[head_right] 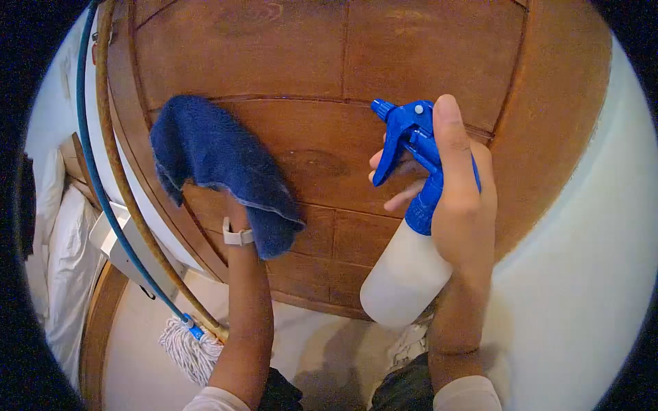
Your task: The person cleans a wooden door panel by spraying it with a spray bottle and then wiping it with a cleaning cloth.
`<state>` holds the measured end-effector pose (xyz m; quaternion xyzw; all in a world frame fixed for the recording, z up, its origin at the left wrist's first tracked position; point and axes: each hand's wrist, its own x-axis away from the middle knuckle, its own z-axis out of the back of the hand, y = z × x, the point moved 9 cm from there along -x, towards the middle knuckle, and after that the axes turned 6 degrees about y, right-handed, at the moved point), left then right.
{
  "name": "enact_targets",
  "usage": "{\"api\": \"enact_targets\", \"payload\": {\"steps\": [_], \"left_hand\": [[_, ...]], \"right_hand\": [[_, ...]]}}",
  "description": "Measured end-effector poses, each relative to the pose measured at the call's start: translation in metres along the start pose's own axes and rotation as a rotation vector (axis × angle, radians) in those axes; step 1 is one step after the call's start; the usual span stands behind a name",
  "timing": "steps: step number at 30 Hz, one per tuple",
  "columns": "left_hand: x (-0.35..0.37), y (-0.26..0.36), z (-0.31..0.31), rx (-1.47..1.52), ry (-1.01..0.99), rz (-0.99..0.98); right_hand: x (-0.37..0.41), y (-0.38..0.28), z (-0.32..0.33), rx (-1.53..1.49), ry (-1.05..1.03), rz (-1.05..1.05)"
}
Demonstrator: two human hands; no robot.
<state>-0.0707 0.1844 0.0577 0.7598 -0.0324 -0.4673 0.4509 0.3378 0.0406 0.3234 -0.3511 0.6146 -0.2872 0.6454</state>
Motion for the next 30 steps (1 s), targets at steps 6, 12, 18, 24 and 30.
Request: {"api": "enact_targets", "payload": {"steps": [6,12,18,24,30], "left_hand": [[0.05,0.108,-0.057,-0.148,-0.067,-0.215],[0.106,0.219,-0.113,-0.268,-0.199,-0.456],[0.11,0.252,-0.114,-0.386,-0.239,-0.569],[0.09,0.27,-0.079,-0.188,-0.129,-0.469],[0.066,0.241,-0.055,-0.157,-0.006,-0.443]], "right_hand": [[0.004,0.0,-0.005,-0.029,0.042,-0.026],[0.006,0.006,-0.006,-0.095,0.05,-0.04],[0.011,0.007,-0.007,-0.053,0.076,-0.015],[0.012,0.002,-0.01,-0.043,0.074,0.005],[0.011,-0.003,-0.006,-0.023,0.092,0.006]]}}
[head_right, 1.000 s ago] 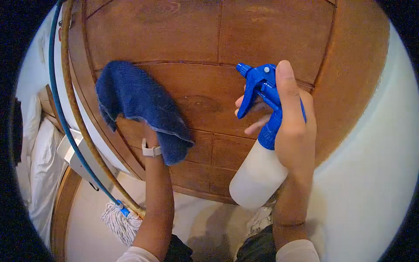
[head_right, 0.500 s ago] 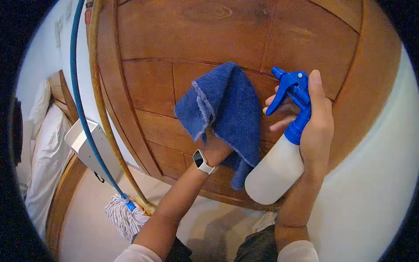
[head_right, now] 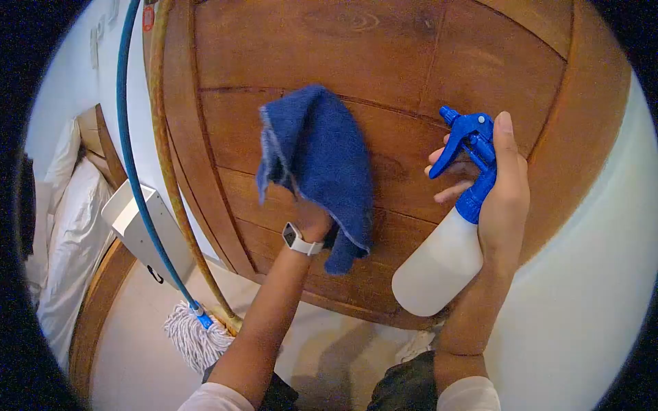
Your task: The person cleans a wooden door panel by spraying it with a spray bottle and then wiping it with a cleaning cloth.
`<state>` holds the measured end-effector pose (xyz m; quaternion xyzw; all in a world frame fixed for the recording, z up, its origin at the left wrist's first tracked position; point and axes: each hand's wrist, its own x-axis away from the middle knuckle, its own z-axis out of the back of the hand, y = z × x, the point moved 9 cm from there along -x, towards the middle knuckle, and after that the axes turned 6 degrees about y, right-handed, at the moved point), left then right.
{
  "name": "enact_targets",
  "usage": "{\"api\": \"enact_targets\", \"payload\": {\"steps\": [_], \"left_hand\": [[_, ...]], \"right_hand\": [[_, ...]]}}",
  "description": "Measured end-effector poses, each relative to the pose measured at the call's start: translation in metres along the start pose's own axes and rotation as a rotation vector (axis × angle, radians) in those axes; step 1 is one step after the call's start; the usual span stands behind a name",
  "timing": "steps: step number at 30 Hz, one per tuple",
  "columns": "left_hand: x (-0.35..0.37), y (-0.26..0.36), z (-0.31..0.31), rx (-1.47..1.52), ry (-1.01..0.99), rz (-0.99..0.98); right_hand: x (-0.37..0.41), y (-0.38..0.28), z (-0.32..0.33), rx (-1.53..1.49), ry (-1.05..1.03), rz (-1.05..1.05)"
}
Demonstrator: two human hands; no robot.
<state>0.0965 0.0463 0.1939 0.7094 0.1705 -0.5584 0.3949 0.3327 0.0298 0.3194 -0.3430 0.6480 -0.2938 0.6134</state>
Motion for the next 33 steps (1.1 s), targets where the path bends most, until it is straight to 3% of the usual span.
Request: {"api": "enact_targets", "payload": {"steps": [8,15,25,33], "left_hand": [[0.022,-0.099,0.041,-0.082,0.104,0.148],[0.028,-0.178,0.075,-0.111,0.1,0.284],[0.032,-0.215,0.09,-0.107,0.115,0.371],[0.033,-0.207,0.079,-0.103,0.145,0.368]], "right_hand": [[-0.013,0.006,0.02,0.069,-0.053,0.009],[-0.023,0.016,0.041,0.003,-0.117,-0.127],[-0.035,0.007,0.09,0.089,-0.063,-0.162],[-0.041,0.0,0.106,0.151,-0.03,-0.172]]}}
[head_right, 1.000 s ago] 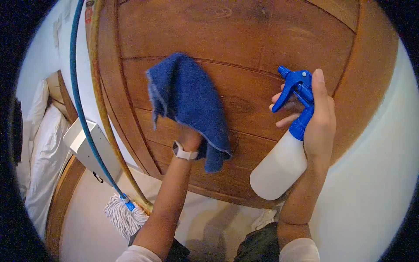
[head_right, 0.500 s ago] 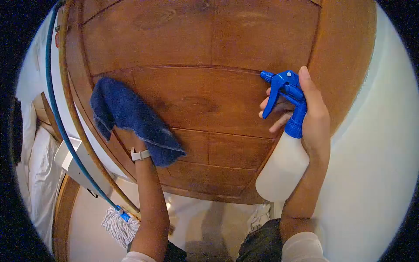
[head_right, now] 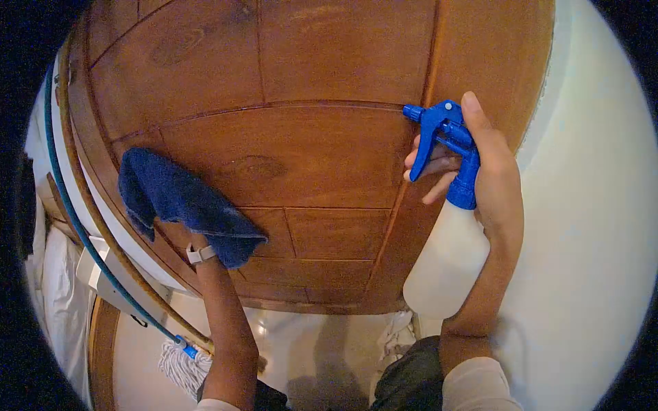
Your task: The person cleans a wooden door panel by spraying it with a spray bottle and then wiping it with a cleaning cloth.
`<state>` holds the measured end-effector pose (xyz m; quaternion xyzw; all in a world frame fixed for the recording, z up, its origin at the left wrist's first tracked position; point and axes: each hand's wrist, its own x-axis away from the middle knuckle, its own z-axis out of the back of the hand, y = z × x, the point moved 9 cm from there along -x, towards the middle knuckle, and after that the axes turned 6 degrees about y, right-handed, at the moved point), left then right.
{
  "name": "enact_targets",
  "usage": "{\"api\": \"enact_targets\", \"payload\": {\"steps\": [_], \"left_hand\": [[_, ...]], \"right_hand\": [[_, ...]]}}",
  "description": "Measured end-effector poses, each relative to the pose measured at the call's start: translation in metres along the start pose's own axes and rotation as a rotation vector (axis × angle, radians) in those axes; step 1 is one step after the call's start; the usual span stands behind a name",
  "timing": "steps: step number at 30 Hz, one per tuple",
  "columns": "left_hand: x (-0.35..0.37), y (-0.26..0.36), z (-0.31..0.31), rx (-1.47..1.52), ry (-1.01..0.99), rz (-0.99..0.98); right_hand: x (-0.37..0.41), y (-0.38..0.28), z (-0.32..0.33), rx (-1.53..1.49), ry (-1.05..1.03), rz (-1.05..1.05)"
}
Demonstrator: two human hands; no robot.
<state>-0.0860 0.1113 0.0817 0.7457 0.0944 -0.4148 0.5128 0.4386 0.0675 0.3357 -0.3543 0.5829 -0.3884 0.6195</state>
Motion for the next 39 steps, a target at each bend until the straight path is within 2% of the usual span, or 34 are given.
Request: {"api": "enact_targets", "payload": {"steps": [4,14,23,28,32,34,37,39], "left_hand": [[0.019,0.024,-0.023,0.033,-0.003,-0.03],[0.152,0.084,-0.13,0.247,-0.149,-0.049],[0.155,0.09,-0.148,0.324,-0.199,-0.062],[0.159,0.083,-0.153,0.367,-0.211,-0.004],[0.181,0.099,-0.171,0.265,-0.211,-0.086],[0.182,0.104,-0.175,0.38,-0.221,-0.023],[0.181,0.105,-0.181,0.673,-0.294,0.185],[0.187,0.092,-0.187,0.706,-0.376,0.234]], "right_hand": [[-0.002,-0.002,0.0,-0.013,-0.014,-0.005],[-0.006,-0.005,-0.001,-0.025,-0.064,0.011],[-0.007,-0.001,-0.001,-0.042,-0.07,-0.015],[-0.005,-0.004,-0.002,0.003,-0.056,0.006],[-0.005,-0.006,-0.001,0.024,-0.042,0.013],[-0.005,-0.005,-0.001,0.024,-0.031,0.006],[-0.004,-0.003,0.001,0.053,0.032,-0.018],[-0.002,-0.003,0.001,0.081,0.087,-0.028]]}}
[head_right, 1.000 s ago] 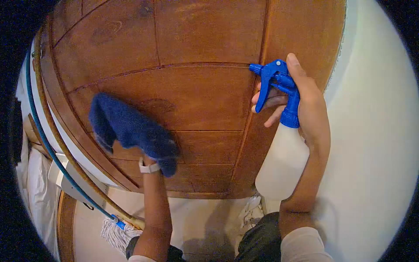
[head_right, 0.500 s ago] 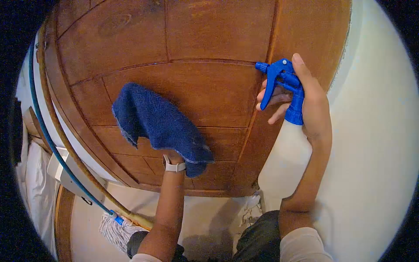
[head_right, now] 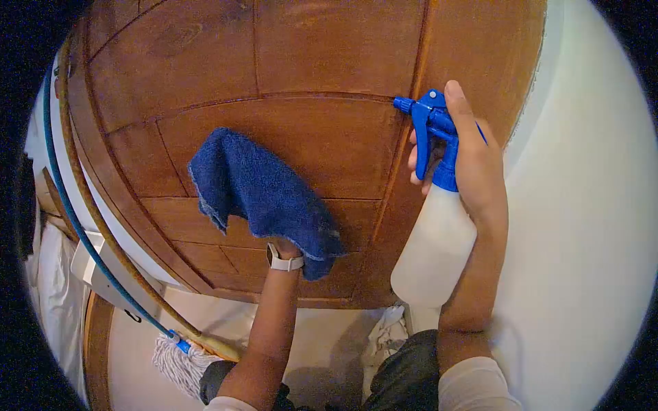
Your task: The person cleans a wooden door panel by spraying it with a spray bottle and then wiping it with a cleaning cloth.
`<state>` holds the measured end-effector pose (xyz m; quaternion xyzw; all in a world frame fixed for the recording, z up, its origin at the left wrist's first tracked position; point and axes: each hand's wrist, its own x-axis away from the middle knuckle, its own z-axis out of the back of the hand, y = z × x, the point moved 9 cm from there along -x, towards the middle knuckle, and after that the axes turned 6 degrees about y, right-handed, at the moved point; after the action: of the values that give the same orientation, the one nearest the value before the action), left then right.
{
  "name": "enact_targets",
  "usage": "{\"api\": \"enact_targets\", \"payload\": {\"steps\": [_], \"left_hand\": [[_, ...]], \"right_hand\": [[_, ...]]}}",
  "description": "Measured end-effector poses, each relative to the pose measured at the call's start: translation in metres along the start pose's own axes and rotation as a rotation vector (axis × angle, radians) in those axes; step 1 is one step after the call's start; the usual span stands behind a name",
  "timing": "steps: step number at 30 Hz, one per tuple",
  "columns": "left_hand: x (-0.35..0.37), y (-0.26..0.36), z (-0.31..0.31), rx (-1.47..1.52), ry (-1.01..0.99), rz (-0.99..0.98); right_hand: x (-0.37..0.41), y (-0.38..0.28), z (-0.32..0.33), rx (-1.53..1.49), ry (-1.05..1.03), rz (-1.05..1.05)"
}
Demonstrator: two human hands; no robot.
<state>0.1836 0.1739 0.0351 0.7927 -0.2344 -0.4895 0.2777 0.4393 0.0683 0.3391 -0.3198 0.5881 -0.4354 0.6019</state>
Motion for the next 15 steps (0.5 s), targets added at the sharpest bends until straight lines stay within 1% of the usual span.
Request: {"api": "enact_targets", "payload": {"steps": [2,4,5,7,10,12,15], "left_hand": [[0.001,0.006,-0.004,0.033,-0.054,0.001],[-0.001,0.017,-0.005,-0.022,-0.031,-0.06],[-0.002,0.022,-0.005,-0.092,0.016,-0.105],[-0.001,0.028,-0.011,0.084,0.043,-0.074],[-0.006,0.04,-0.02,0.15,0.05,-0.082],[-0.01,0.052,-0.031,0.101,0.039,-0.116],[-0.017,0.08,-0.057,-0.053,0.01,-0.212]], "right_hand": [[0.002,-0.001,0.002,0.028,0.058,-0.002],[0.001,-0.001,0.0,0.02,0.076,-0.001],[0.001,-0.001,0.0,0.016,0.086,0.0],[-0.001,-0.002,0.0,0.03,0.038,0.013],[0.0,-0.006,-0.005,-0.008,-0.03,0.024],[0.001,-0.007,-0.006,-0.04,-0.072,0.033],[-0.002,-0.008,-0.006,-0.061,-0.116,0.054]]}}
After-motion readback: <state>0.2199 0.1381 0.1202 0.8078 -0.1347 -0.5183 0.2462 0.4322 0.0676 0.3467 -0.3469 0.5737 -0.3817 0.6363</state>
